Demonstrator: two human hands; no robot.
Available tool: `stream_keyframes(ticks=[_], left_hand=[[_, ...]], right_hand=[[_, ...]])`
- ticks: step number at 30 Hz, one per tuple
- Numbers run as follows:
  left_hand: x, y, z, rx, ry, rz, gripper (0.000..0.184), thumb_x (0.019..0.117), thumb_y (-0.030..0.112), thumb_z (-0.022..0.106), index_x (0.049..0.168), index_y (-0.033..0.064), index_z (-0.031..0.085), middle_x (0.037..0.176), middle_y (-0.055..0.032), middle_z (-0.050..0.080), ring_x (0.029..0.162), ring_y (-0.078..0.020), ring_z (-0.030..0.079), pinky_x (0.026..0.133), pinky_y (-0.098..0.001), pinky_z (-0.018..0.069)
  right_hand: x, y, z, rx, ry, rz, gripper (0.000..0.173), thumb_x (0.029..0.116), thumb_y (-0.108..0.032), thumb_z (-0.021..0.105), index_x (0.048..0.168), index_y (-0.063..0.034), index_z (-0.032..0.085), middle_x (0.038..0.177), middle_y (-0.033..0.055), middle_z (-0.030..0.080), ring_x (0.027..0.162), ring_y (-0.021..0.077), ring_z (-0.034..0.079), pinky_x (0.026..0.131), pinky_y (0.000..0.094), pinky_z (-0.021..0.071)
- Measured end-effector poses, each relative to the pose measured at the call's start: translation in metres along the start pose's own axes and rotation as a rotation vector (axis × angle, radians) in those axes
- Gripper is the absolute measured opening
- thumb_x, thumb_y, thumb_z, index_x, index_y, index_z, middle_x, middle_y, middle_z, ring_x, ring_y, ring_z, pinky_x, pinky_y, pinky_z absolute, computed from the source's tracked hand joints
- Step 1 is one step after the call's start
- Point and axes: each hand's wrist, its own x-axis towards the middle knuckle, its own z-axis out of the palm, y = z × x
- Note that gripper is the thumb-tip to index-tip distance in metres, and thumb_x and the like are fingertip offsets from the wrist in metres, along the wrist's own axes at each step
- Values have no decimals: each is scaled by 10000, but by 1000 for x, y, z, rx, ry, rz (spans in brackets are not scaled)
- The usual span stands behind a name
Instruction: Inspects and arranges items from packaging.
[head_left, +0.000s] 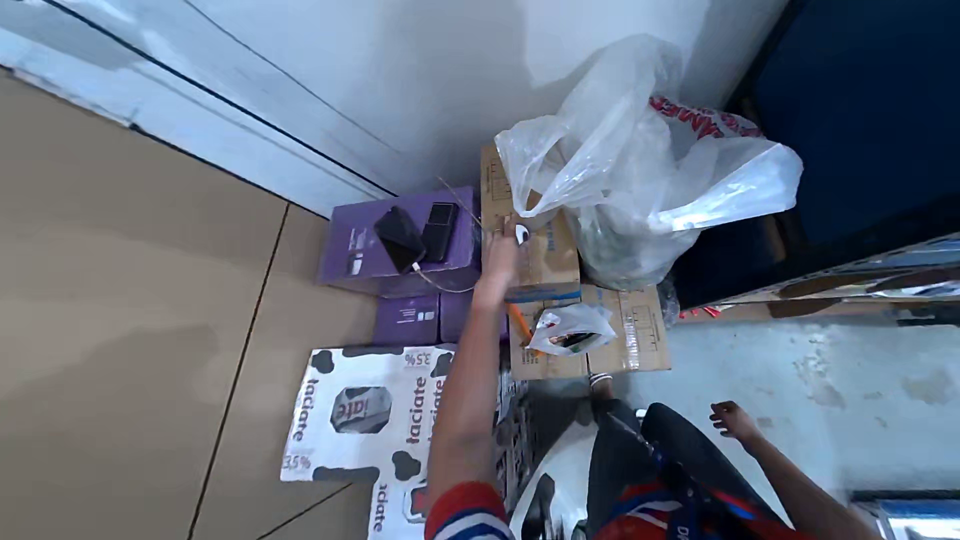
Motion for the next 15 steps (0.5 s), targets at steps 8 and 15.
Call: stream_keyframes(ticks=[8, 15], left_hand=[[32, -18, 7, -22, -79, -212, 780, 806, 331, 877, 1440, 34, 534, 1454, -391, 432, 1344, -569, 429, 1072, -697, 387], [-84, 36, 20, -380, 283, -144, 338, 1041, 222, 602, 1252, -40, 636, 1073, -213, 687, 912, -302, 680, 848, -498, 554]], right_hand=[[-40, -34, -1, 157, -7, -269, 372, 1106, -159, 449, 1385, 87, 463, 1259, 305, 618, 1072, 356, 667, 904, 486, 538], [-85, -101, -9, 89, -23, -790, 307, 1073, -168, 464, 1268, 56, 543, 1030, 111, 684, 813, 122, 658, 712, 302, 553]])
